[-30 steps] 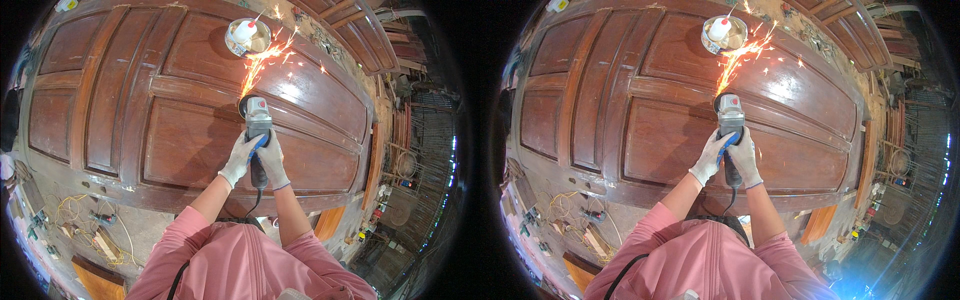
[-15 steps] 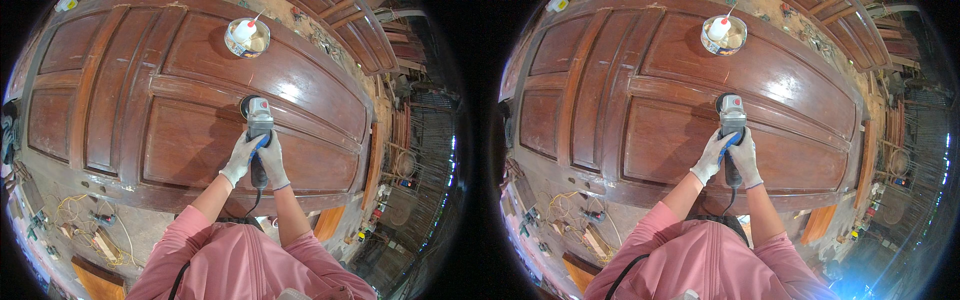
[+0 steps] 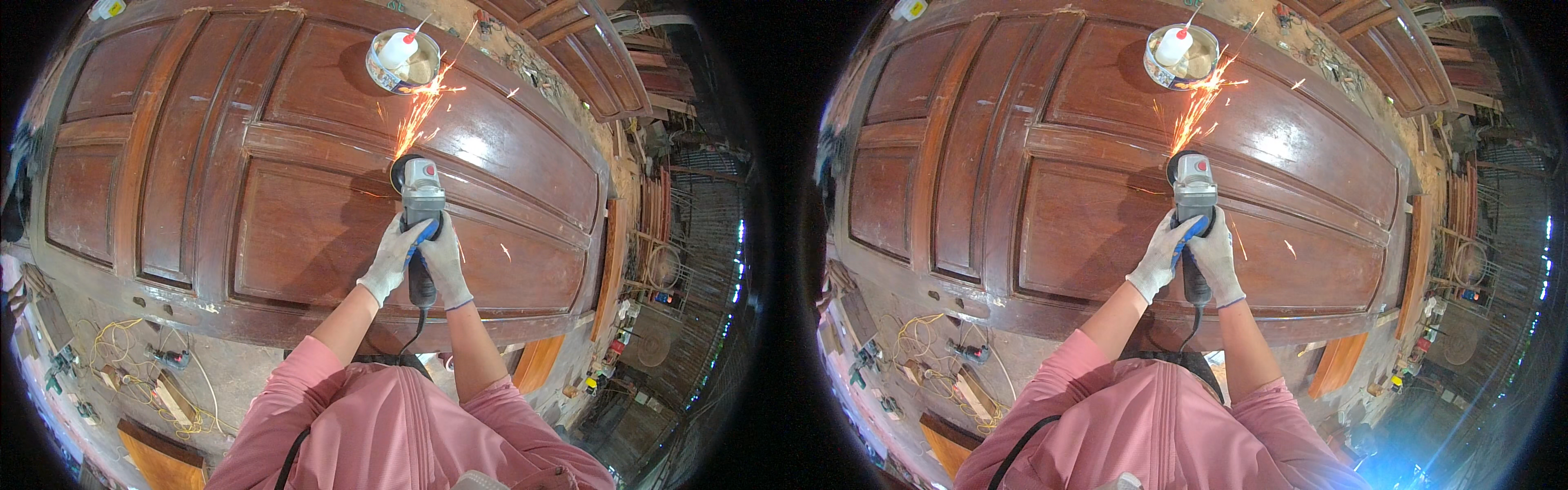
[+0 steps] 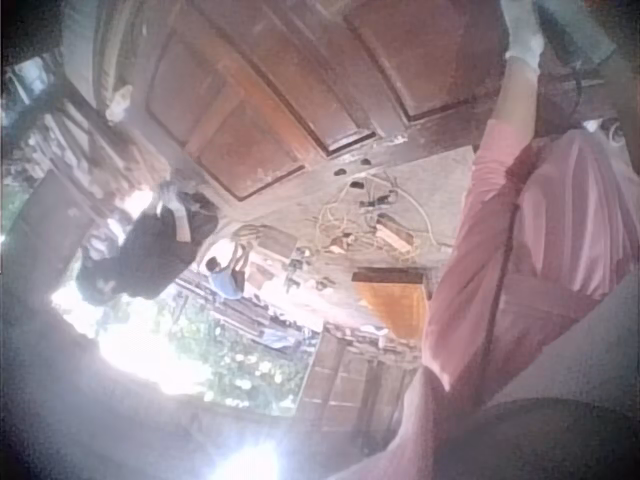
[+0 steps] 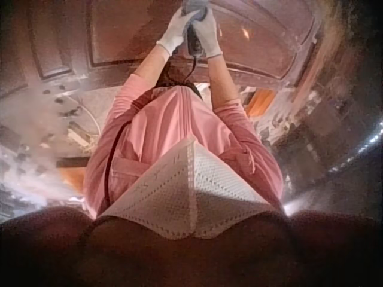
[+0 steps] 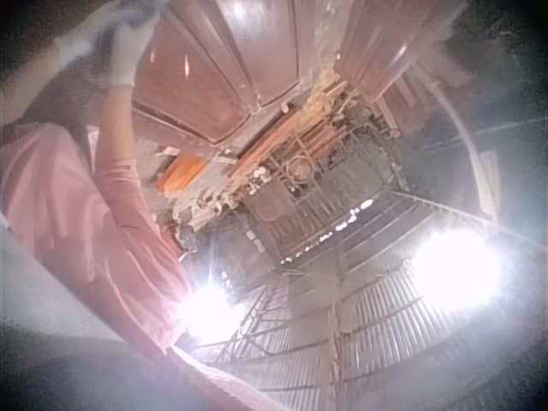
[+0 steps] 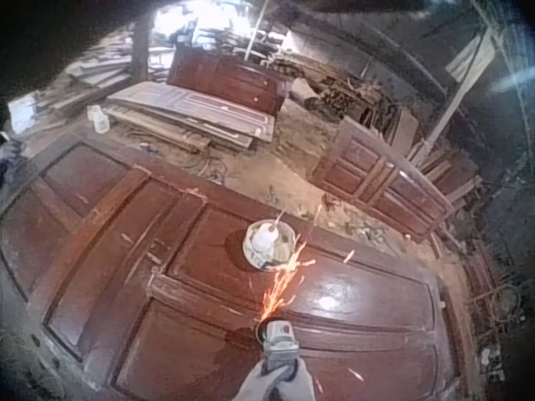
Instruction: The person applies a dark wood filler to a large wooden door using a putty knife, then smooths the surface with a cloth. Later, the person uses an angle grinder to grind the door surface, producing sparks.
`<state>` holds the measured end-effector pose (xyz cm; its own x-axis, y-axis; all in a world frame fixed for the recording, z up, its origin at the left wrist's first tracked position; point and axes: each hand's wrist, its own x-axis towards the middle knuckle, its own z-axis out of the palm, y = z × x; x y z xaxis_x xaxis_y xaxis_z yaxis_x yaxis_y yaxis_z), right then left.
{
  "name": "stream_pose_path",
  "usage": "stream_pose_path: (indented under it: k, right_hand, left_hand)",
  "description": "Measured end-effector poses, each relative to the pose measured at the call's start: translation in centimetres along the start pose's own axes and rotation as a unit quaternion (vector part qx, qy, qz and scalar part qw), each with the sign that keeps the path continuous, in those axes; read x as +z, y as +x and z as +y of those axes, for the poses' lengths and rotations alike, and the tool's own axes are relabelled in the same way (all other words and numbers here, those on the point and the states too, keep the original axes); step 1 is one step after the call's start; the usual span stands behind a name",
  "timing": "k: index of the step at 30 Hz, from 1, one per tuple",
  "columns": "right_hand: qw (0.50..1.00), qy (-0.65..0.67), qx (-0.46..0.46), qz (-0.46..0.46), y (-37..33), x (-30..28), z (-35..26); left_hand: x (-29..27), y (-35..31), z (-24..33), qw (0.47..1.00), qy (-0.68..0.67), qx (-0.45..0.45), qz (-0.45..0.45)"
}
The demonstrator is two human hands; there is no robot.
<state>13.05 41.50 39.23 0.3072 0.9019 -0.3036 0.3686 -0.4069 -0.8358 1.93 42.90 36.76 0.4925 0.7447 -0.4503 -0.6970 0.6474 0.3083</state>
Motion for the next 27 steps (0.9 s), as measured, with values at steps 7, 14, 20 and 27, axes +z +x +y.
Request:
stream_pose_path:
  k: [7, 14, 20, 27]
  right_hand:
    - [0.999, -0.046, 0.013, 0.001, -0.1, -0.1, -0.8]
    - [0.998, -0.048, 0.002, 0.036, -0.1, -0.3, 0.3]
    - [0.999, -0.029, 0.015, 0.009, -0.2, -0.2, -0.4]
    - [0.997, -0.059, 0.046, 0.004, 0.1, -0.1, -0.5]
  left_hand:
    - [-0.2, 0.1, 0.0, 1.0, 0.005, 0.004, 0.003]
    - [0.1, 0.0, -0.4, 1.0, 0.001, 0.003, -0.017]
    - [0.1, 0.0, -0.2, 1.0, 0.015, 0.01, -0.002]
    - [-0.2, 0.3, -0.4, 1.0, -0.005, 0.01, 0.005]
